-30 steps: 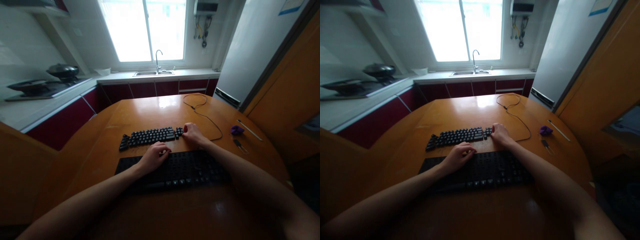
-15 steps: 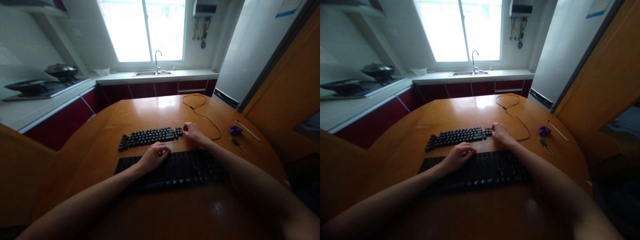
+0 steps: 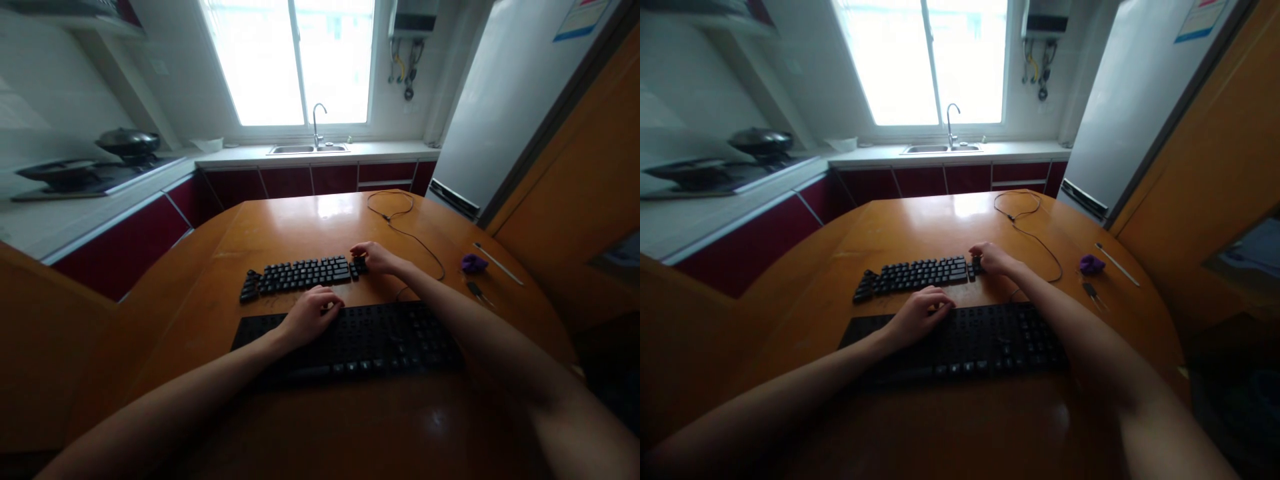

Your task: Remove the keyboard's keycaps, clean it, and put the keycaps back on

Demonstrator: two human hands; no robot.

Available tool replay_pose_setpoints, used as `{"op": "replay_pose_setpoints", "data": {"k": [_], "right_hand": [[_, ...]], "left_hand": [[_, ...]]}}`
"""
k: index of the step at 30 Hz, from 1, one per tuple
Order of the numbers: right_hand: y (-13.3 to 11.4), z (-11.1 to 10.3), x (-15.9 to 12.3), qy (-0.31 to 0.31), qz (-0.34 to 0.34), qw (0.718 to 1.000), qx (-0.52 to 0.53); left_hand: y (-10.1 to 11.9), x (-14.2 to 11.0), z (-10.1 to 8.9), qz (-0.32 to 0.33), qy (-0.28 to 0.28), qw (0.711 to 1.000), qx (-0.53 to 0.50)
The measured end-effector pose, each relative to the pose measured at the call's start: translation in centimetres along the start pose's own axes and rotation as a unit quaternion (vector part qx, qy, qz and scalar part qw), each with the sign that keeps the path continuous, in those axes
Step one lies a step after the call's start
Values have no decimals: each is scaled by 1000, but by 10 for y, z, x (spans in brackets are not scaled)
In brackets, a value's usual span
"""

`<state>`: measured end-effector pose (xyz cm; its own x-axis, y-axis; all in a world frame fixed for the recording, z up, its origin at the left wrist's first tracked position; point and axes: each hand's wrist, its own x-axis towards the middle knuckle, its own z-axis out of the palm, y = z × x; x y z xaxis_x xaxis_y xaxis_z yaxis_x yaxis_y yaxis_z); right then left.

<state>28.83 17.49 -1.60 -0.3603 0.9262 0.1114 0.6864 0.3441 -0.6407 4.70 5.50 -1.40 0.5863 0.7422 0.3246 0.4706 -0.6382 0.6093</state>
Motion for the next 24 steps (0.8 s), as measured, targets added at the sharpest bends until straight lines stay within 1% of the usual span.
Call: {"op": "replay_pose_setpoints", "data": {"k": [11, 13, 14, 16, 19, 21, 24], "right_hand": [[-5, -1, -11, -20, 3, 1000, 14], [-7, -3, -14, -15, -1, 1000, 8], [-8, -5, -16, -2, 1, 1000, -1], [-8, -9, -22, 41, 21, 999, -27], [-7, -13, -35, 100, 81, 990, -58], [-5, -12, -43, 101, 115, 986, -64], [-5, -8, -51, 74, 154, 984, -53]], "left_hand": [[0, 0, 0, -3, -6, 1000, 3], [1, 0, -1, -5, -8, 1000, 3], [2, 0, -1, -6, -8, 1000, 3], [3, 0, -2, -6, -8, 1000, 1], [4, 0, -2, -6, -11, 1000, 0], [4, 1, -2, -7, -13, 1000, 0], [4, 2, -2, -8, -13, 1000, 2]]}}
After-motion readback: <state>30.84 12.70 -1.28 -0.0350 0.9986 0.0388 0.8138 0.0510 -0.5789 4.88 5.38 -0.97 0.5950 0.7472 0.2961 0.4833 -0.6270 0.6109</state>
